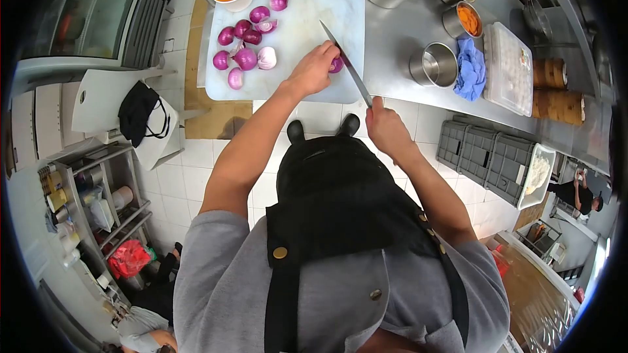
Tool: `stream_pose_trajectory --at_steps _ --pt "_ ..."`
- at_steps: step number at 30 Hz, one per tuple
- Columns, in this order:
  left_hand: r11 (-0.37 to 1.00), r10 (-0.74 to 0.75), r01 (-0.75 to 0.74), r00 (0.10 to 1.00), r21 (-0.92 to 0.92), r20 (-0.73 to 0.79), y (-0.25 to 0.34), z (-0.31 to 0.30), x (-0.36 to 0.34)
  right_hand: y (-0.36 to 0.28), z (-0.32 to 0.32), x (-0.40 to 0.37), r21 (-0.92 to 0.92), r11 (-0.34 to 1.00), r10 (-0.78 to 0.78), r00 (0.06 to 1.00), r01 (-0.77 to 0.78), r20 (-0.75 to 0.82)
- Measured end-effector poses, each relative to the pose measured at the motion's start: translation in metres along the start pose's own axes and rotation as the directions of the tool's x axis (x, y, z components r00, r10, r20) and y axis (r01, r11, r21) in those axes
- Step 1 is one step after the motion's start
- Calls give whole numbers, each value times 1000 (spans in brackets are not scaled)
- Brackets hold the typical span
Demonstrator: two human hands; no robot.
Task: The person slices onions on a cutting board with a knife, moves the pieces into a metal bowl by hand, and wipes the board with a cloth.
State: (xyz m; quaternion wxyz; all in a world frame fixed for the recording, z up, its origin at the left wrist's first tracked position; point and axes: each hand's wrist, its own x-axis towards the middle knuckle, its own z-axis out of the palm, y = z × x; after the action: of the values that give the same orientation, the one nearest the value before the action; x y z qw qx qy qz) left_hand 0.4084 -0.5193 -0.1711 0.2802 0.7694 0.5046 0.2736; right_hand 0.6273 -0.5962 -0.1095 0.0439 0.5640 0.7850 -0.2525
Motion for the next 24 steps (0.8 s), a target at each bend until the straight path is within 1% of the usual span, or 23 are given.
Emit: stream_pose_trajectory --at_steps 2,4,5,6,7,8,10,11,13,14,15,16,17,18,20,22,23,24 --pt "1000 -18 18 1000 -3 -8 0 4 -4 -2 -6 -10 55 998 16 998 -20 67" --pt "1000 11 -12 1000 -24 -29 -1 3 -4 8 15 1 61 998 -17 999 14 42" --pt "1000 10 -11 1000 -26 -28 -2 3 -4 15 33 16 10 996 -93 996 94 -15" --pt "1000 -13 13 1000 -28 5 -1 3 -3 10 33 24 -46 985 -171 983 168 -68" --pt "999 -36 37 999 -27 33 -1 2 -3 8 31 27 -16 997 -75 997 75 -26" --pt "999 -36 36 999 -23 29 -1 0 -2 6 26 25 -17 997 -81 996 80 -30" --pt "997 -67 69 996 -33 66 1 0 -2 4 16 13 58 997 -45 995 50 -92" --pt "997 -67 69 996 -33 60 0 -1 -2 1 13 8 54 997 -49 994 54 -94" --pt "997 -59 61 998 -41 37 -1 2 -4 -4 11 -2 -23 979 -204 967 203 -154" --pt "997 -59 60 998 -42 39 -2 3 -5 0 22 7 -23 979 -202 967 201 -153" --pt "998 -44 45 999 -41 27 -2 4 -5 9 41 23 13 991 -127 980 130 -154" --pt "999 -30 31 999 -38 12 -2 3 -4 5 41 31 47 997 -55 987 63 -153" --pt "999 -29 29 1000 -32 3 -2 0 -3 8 35 31 -22 988 -155 976 153 -150" --pt "999 -31 32 999 -33 11 0 0 -5 2 27 22 -20 988 -155 976 154 -150" --pt "999 -36 36 999 -32 7 -1 -1 -3 -2 15 9 90 994 -56 991 67 -121" --pt "999 -34 33 999 -43 -13 -1 3 -7 2 29 12 76 994 -69 991 78 -115" --pt "998 -31 31 999 -46 -9 -1 4 -8 8 43 25 66 995 -62 989 72 -135" --pt "998 -40 40 999 -56 7 -1 5 -9 3 43 29 56 996 -58 986 67 -156"
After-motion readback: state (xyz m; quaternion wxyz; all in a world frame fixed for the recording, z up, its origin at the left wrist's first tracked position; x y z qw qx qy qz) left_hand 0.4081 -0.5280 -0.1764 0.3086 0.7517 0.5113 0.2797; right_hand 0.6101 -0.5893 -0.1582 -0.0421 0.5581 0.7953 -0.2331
